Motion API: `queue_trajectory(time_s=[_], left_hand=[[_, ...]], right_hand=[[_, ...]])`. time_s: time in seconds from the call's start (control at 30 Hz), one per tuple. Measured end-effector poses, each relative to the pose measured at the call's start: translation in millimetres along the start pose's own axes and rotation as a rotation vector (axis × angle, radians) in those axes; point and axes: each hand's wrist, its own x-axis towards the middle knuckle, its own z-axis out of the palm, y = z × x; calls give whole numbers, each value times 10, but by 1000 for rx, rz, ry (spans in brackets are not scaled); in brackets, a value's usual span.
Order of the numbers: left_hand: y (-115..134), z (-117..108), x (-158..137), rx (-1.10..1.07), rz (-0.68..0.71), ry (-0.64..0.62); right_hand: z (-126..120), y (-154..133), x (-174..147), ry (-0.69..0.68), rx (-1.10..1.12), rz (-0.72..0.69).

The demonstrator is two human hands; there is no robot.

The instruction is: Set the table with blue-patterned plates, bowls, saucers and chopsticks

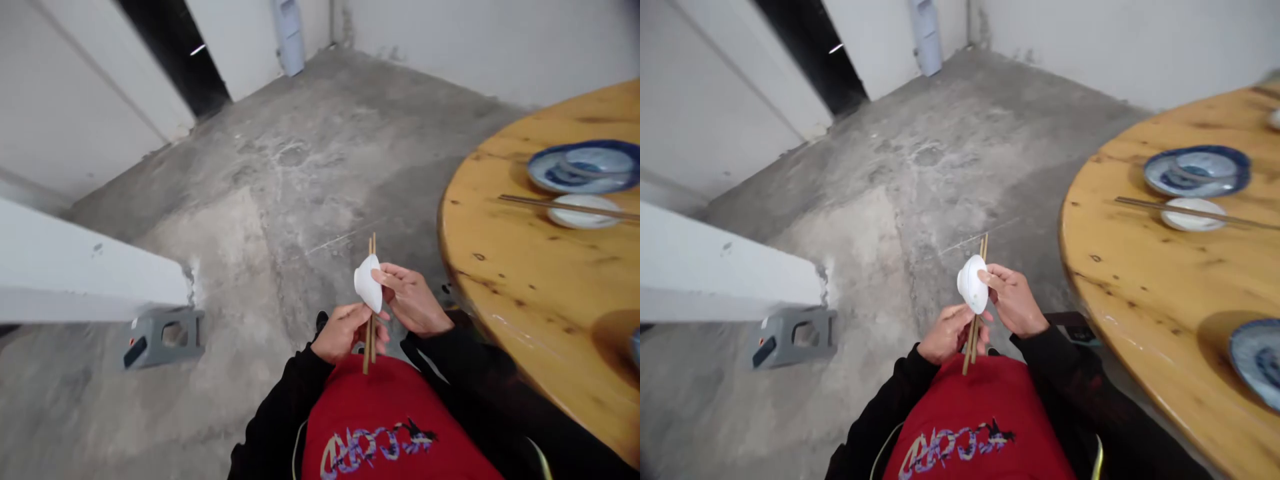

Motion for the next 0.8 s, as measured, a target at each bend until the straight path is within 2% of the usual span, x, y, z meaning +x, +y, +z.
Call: queue_trajectory(time_s=[0.17,0.23,0.33,0.47,0.57,0.67,0.8], left_hand=[[609,-256,527,160,-19,60],[804,-325,754,230,0,95],[1060,-419,1182,272,14,90],[1360,-500,1891,318,-42,-22],[1612,-501,2464,401,-98,-125],[1918,-445,3035,488,-141,-201],[2311,-301,3733,572,-174,-270]], right_hand=[[128,-162,489,280,27,-173],[71,-214,655,424,3,-214],[-146,-304,874,596,2,-228],[-539,-550,1237,670,93,-239],[-805,-865,1662,704,150,-338],[-1028,-1237,2166,725,194,-423],[-1252,-1664,2756,811,258,-437]])
